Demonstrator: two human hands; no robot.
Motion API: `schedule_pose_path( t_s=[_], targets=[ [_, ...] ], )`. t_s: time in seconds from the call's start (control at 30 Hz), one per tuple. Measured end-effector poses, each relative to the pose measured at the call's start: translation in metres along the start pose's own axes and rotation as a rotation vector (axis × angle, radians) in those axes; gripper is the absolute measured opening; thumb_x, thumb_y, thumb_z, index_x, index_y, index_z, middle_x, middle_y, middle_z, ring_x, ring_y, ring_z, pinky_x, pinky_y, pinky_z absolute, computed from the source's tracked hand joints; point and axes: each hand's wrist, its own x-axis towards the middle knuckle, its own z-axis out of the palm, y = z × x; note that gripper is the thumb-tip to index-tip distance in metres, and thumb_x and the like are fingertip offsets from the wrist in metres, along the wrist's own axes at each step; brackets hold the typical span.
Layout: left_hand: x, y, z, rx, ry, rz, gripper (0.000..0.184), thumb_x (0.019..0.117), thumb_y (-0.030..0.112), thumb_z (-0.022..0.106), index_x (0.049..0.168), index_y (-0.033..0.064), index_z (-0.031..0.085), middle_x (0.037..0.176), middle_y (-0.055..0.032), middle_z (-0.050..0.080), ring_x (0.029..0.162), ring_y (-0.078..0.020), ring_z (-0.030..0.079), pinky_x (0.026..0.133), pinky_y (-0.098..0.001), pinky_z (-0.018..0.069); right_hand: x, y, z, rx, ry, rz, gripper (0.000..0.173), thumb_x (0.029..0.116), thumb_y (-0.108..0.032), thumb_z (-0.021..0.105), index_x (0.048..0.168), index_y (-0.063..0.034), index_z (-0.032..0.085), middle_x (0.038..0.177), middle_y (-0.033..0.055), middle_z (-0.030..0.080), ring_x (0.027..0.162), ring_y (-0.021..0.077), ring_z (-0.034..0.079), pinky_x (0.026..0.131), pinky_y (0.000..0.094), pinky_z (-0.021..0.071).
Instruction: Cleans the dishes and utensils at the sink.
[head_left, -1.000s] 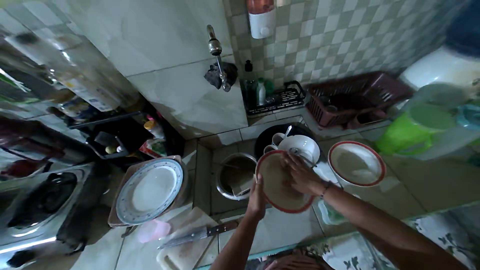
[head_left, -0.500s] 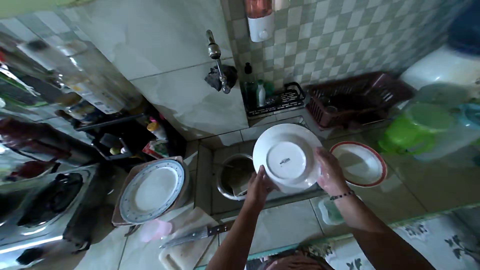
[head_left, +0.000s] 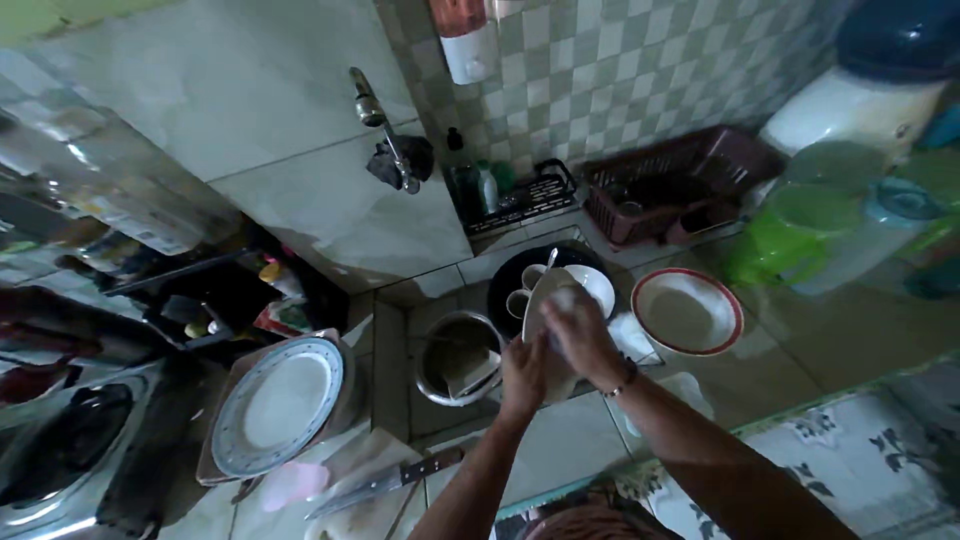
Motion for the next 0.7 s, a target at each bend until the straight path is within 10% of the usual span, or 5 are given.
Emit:
schedule_pose_path(
  t_s=[0.17,0.27,0.43,0.53,0.7],
  targets=[
    [-0.005,-0.004,0.001,0.174,-0.136,0.165,0.024,0.1027,0.009,0.054,0.109,-0.0111,0.066,0.091,-0.0080,0.072,0.084,-0.0052,0.070,0.081,-0.0256,0.0594,0.031,0.044,-0.016,-0.066,-0.096,-0.150,0.038,0.1054,-0.018,0.045,0.137,-0.0049,0.063,0.150,0.0161,0.053,0.141,0.0291,0.048,0.117,0.0518,0.0367],
    [-0.014,0.000,0.006,0.135,-0.139,0.141,0.022,0.1032,0.008,0.054,0.109,-0.0102,0.064,0.090,-0.0053,0.072,0.081,-0.0023,0.069,0.079,-0.0228,0.0594,0.043,0.064,-0.034,0.216,-0.022,0.461,0.046,0.1117,-0.039,0.034,0.138,-0.0092,0.057,0.127,0.0116,0.061,0.100,0.0220,0.060,0.080,0.0426,0.0519],
    [-0.001,-0.005,0.001,0.193,-0.128,0.154,0.022,0.0956,0.003,0.056,0.109,-0.0133,0.063,0.090,-0.0073,0.070,0.082,-0.0022,0.067,0.079,-0.0227,0.0573,0.008,0.023,0.013,-0.161,0.003,-0.111,0.043,0.1063,-0.020,0.047,0.145,-0.0032,0.056,0.156,0.0133,0.049,0.152,0.0338,0.033,0.124,0.0607,0.0222],
    [0.001,0.008,-0.002,0.162,-0.111,0.118,0.022,0.1009,0.005,0.053,0.110,-0.0120,0.063,0.092,-0.0048,0.071,0.083,-0.0007,0.067,0.081,-0.0221,0.0580,0.026,0.030,0.000,-0.129,-0.069,-0.229,0.044,0.1070,-0.024,0.046,0.145,-0.0057,0.057,0.155,0.0100,0.051,0.151,0.0333,0.036,0.123,0.0563,0.0262],
    [0.009,0.026,0.004,-0.172,0.194,-0.103,0.024,0.1074,0.011,0.045,0.106,-0.0049,0.063,0.082,-0.0030,0.071,0.075,-0.0078,0.070,0.072,-0.0270,0.0615,0.043,0.080,-0.034,0.288,-0.059,0.424,0.046,0.1109,-0.040,0.038,0.137,-0.0086,0.060,0.127,0.0123,0.065,0.109,0.0210,0.062,0.092,0.0439,0.0523]
  ],
)
